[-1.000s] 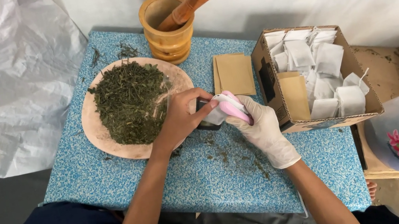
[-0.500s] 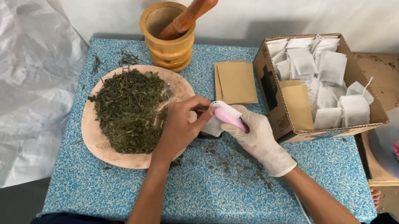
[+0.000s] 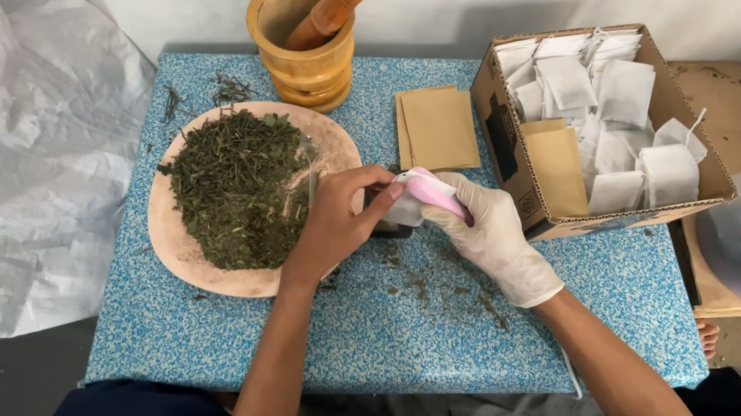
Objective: Sealing small paper bags containing dried tea leaves using a handheld heat sealer.
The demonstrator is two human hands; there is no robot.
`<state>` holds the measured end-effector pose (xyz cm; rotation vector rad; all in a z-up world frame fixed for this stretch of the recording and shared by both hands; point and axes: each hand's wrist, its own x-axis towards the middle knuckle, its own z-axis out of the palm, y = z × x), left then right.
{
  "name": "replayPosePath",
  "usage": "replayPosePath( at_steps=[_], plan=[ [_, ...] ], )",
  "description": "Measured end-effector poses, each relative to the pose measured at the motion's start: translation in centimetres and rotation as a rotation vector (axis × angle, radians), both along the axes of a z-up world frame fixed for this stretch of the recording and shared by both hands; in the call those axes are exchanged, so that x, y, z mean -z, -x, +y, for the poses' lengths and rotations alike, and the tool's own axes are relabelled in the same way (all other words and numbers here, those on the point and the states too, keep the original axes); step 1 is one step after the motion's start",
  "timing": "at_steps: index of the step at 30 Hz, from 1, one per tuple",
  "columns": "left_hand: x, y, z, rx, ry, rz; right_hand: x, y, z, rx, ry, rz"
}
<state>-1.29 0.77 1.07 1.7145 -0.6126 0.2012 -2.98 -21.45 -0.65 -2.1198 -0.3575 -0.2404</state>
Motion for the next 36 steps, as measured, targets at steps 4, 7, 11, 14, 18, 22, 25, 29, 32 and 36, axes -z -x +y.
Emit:
replayPosePath(
  at_steps=[4,7,11,14,18,22,25,29,32,36],
  plan=[
    [0.1,-0.2,0.1,0.016,0.004,-0.007,0.0,-0.1,-0.2,0.003,-0.007,0.000],
    [0.1,-0.1,0.0,0.016,0.001,-0.011,0.2,-0.1,-0.4,0.012,0.004,0.009],
    [0.3,-0.2,-0.1,0.024,0.005,-0.018,0.4,-0.1,-0.5,0.012,0.025,0.001],
    [0.2,-0.1,-0.1,0.021,0.005,-0.023,0.3,0.0,-0.3,0.005,0.029,-0.004],
    [0.2,-0.1,-0.1,0.020,0.006,-0.024,0.3,-0.1,-0.4,-0.003,0.038,-0.005],
    [0.3,-0.1,-0.1,0.019,0.005,-0.026,0.5,-0.2,-0.7,-0.003,0.039,-0.021],
    [0.4,0.0,-0.1,0.016,0.010,-0.037,0.2,0.0,-0.6,-0.012,0.020,-0.017],
    [0.9,-0.6,-0.4,-0.032,0.018,-0.100,0.2,-0.2,-0.7,-0.029,0.016,-0.036],
    [1.2,-0.7,-0.3,-0.051,0.030,-0.132,0.0,-0.2,-0.6,-0.045,0.011,-0.037],
    [0.6,-0.3,-0.2,-0.034,0.043,-0.097,0.0,-0.2,-0.6,-0.063,0.013,-0.028]
  ],
)
